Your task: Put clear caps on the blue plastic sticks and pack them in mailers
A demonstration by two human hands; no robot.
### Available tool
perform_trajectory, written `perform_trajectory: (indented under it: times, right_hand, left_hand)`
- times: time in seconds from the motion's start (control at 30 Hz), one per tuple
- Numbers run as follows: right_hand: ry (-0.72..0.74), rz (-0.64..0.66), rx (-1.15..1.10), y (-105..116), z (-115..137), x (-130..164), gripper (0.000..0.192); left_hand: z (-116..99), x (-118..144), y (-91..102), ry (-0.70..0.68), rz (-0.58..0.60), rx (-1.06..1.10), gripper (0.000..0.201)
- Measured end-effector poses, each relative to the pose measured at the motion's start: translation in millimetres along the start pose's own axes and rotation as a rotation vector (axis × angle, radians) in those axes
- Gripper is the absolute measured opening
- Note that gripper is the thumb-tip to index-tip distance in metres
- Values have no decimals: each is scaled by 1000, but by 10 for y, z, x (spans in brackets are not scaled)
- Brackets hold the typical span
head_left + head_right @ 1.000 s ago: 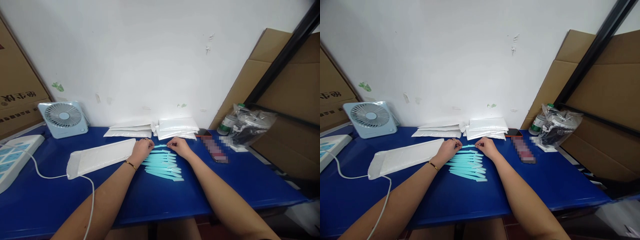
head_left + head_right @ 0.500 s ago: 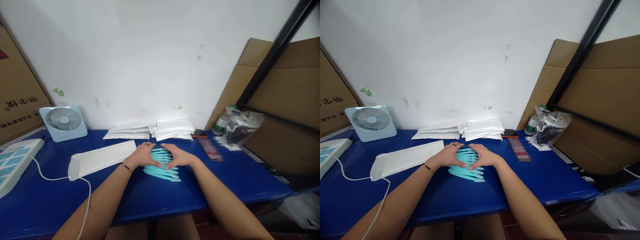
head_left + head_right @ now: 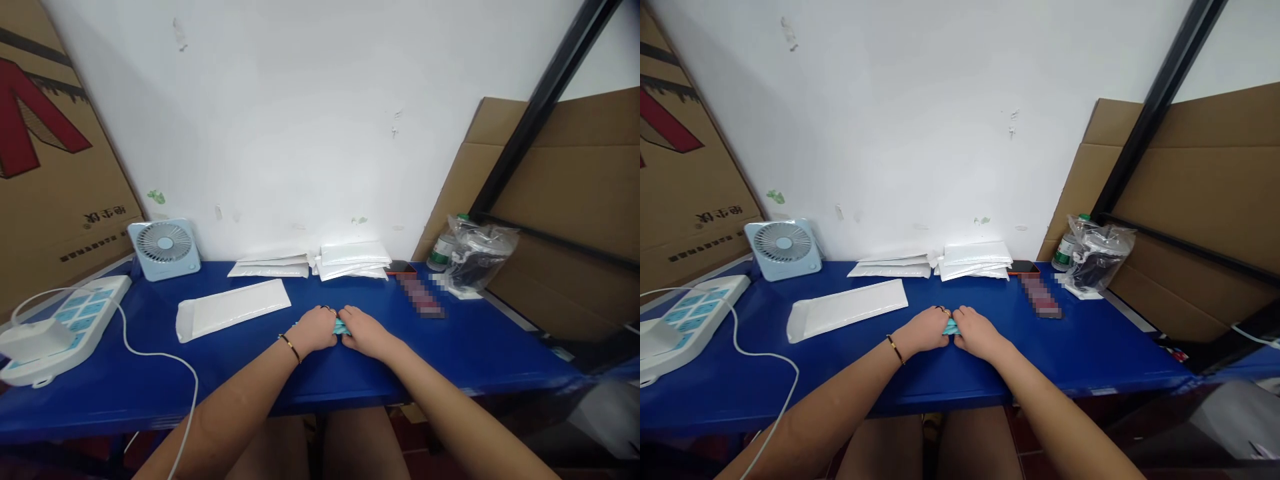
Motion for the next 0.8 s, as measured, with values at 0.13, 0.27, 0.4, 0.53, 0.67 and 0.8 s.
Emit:
perform_trajectory:
  times: [0.13, 0.27, 0.4, 0.53, 0.67, 0.8]
  right_hand:
    - [-21, 77, 31, 277, -1, -45, 26]
    - [64, -141, -119, 1033, 134, -56, 35]
    - [154, -344, -160, 1481, 357, -178, 24]
    - [181, -324, -260, 1294, 467, -378, 28]
    - [145, -588, -633, 1205, 246, -292, 38]
    - [16, -705, -1047, 955, -57, -160, 62]
  left_hand:
    - [45, 53, 84, 112, -53, 101, 27]
    - [128, 39, 295, 237, -218, 451, 24]
    - [134, -20, 425, 205, -451, 823, 18]
    - [208, -60, 346, 259, -504, 914, 20]
    - [376, -45, 352, 276, -470, 1186, 26]
    - [553, -77, 356, 324, -454, 1418, 35]
Point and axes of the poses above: each hand's wrist, its own x-axis away from the middle knuckle, its own y-axis out of the back of the hand, z = x × y, the point moved 7 cm from there along -x, towards the middle knuckle, and after that the axes turned 14 degrees about y, right-handed, at the moved point
